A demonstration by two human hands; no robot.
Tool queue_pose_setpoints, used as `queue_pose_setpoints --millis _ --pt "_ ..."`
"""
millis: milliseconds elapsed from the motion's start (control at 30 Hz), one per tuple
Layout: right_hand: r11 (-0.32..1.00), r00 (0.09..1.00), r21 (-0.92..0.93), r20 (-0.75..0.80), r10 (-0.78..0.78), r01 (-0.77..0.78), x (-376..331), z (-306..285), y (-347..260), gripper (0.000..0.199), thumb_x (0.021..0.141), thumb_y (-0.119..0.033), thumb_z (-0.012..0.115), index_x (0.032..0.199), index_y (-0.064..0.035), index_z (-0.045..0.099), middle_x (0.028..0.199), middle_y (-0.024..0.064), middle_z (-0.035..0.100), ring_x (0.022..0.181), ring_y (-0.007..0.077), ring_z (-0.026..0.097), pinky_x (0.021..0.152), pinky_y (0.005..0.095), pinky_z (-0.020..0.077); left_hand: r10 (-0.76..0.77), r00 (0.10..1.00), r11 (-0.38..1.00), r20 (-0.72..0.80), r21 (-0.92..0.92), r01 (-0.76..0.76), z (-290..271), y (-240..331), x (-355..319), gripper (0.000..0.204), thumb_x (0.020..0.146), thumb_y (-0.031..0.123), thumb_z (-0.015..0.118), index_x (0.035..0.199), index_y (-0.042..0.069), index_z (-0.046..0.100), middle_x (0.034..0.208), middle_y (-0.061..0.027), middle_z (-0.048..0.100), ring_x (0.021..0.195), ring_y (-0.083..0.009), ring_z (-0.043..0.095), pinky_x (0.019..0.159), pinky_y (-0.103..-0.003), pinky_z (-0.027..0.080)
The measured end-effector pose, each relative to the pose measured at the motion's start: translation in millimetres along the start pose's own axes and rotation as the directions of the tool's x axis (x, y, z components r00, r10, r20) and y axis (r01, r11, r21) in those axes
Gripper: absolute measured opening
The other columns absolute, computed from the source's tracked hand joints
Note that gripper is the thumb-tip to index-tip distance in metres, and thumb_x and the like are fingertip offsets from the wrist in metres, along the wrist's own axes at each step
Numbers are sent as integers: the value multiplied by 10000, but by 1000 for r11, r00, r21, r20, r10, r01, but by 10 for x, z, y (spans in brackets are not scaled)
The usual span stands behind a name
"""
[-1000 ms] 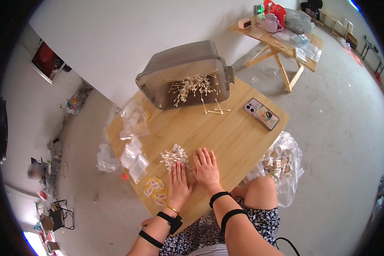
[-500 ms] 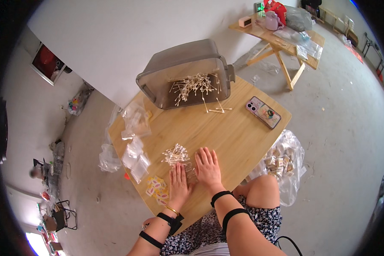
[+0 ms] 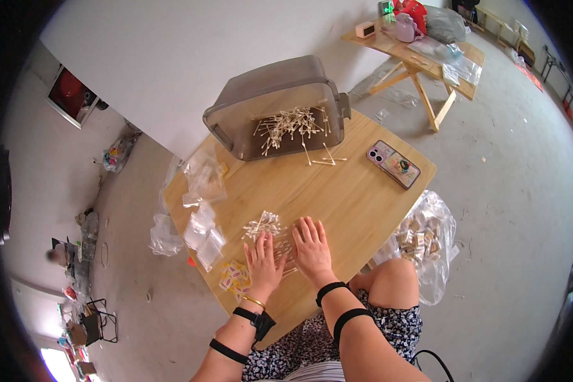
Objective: Sorting and arranging cotton swabs on a table.
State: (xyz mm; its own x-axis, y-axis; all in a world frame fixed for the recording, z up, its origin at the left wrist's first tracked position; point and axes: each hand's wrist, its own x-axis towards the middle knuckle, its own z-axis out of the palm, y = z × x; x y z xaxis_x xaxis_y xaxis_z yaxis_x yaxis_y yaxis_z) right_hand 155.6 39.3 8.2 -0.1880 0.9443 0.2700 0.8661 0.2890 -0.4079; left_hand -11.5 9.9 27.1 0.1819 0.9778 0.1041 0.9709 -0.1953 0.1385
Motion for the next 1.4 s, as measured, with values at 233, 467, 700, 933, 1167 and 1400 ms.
queue_pose_setpoints --millis 233,467,700,933,1167,1400 --pt "999 1000 30 -3 19 -19 -3 -10 6 495 974 -241 529 1433 -55 530 1519 129 470 1481 294 346 1262 485 198 54 999 997 -4 -58 -55 -55 -43 146 742 979 460 579 1557 53 355 1537 -157 385 1433 -337 374 1236 -586 168" --pt "1000 1000 -31 29 1 0 -15 -9 2 481 988 -230 513 1438 -60 532 1525 123 470 1482 287 348 1260 485 204 63 998 996 -22 -58 -64 30 110 -150 733 968 435 581 1525 3 377 1507 -165 415 1400 -353 407 1224 -568 215" --pt "1000 1000 11 -19 9 -9 -5 4 8 490 977 -252 540 1424 -52 549 1511 125 491 1471 293 372 1254 490 221 50 991 996 -123 -72 -59 -17 40 1 679 992 414 552 1515 14 388 1492 -150 436 1388 -344 414 1221 -578 214" --pt "1000 1000 2 1 20 -20 -17 -4 5 472 1000 -258 509 1426 -58 548 1522 115 477 1484 280 347 1261 480 202 58 993 996 -107 -58 -65 -57 -244 272 634 901 300 684 1459 92 468 1419 -102 483 1313 -334 451 1184 -559 261" --pt "999 999 -15 24 32 -32 -12 11 -12 482 997 -246 507 1446 -74 526 1531 95 462 1491 268 328 1267 480 187 85 995 996 -55 -11 -86 -235 -358 460 760 760 418 833 1422 189 536 1312 -69 509 1237 -322 454 1115 -514 327" --pt "999 999 -29 25 29 -28 -1 2 -12 485 996 -247 511 1454 -85 519 1532 89 458 1492 265 325 1269 480 188 93 996 996 -12 10 -92 -378 -399 586 678 693 408 885 1269 173 615 1263 -33 535 1205 -276 465 1062 -454 335"
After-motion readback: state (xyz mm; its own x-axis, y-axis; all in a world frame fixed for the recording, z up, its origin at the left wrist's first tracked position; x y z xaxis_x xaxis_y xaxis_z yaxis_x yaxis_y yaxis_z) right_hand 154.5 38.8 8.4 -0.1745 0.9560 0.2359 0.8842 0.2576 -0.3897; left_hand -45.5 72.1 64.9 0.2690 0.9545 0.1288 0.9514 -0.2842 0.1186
